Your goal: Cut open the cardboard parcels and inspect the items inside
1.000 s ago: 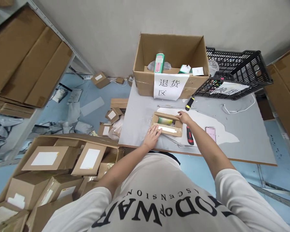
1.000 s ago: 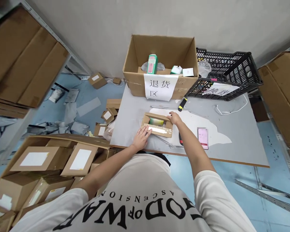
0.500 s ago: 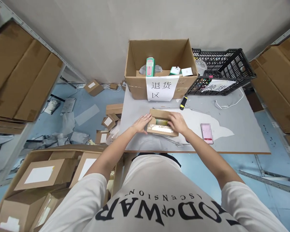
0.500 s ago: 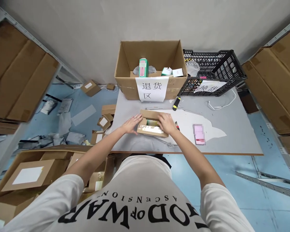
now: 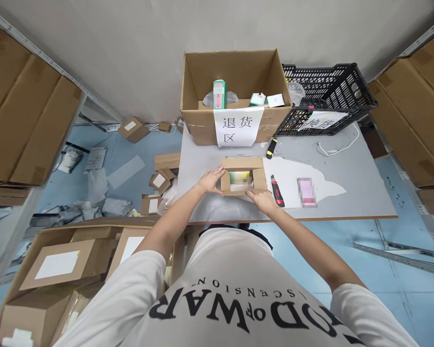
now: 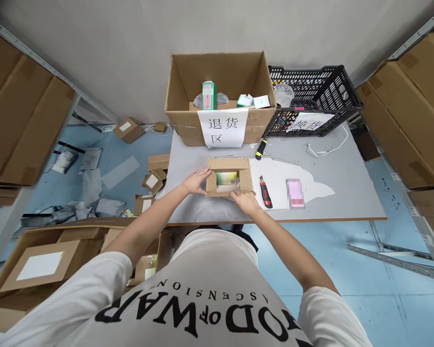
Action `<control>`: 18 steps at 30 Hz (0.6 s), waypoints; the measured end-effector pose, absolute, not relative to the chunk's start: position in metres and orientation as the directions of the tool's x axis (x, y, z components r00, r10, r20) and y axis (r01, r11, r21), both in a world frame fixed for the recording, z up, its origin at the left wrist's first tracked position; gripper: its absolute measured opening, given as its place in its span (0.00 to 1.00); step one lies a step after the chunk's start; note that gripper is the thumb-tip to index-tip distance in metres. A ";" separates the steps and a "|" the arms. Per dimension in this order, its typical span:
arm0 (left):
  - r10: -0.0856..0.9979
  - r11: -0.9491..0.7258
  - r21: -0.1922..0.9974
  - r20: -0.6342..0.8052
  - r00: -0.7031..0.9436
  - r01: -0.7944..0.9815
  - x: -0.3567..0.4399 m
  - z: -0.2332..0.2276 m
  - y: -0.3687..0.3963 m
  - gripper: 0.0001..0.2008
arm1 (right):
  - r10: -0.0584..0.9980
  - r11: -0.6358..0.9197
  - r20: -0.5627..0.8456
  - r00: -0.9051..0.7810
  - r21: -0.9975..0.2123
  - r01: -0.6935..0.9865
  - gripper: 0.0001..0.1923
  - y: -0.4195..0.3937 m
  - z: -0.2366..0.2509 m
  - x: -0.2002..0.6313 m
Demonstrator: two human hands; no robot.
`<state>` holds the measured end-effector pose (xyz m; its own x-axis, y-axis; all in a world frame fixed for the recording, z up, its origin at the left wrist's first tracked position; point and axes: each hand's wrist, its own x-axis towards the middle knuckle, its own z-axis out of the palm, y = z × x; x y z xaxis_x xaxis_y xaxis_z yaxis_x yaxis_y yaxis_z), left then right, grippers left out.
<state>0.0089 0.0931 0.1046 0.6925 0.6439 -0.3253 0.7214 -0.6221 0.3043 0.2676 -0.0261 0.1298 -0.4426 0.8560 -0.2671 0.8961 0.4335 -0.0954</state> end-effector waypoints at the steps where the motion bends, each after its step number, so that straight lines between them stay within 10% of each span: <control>1: 0.646 -0.620 0.310 -0.321 0.693 0.721 0.009 0.104 0.092 0.56 | 0.848 0.476 -0.210 -0.487 -0.103 0.873 0.22 -0.038 0.123 0.269; 11: 0.662 -0.569 0.315 -0.373 0.650 0.760 0.016 0.119 0.075 0.54 | 0.845 0.486 -0.103 -0.524 -0.260 0.834 0.32 -0.073 0.084 0.279; 18: 0.873 -0.359 0.293 -0.230 0.430 0.886 0.049 0.134 0.058 0.29 | 0.948 0.209 -0.174 -0.265 -0.286 0.935 0.24 -0.008 0.137 0.292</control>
<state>0.0492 0.0575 0.1337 0.4296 0.8733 -0.2297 0.8862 -0.3588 0.2931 0.2920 -0.0079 0.1372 -0.2654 0.9483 -0.1740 0.9350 0.2091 -0.2863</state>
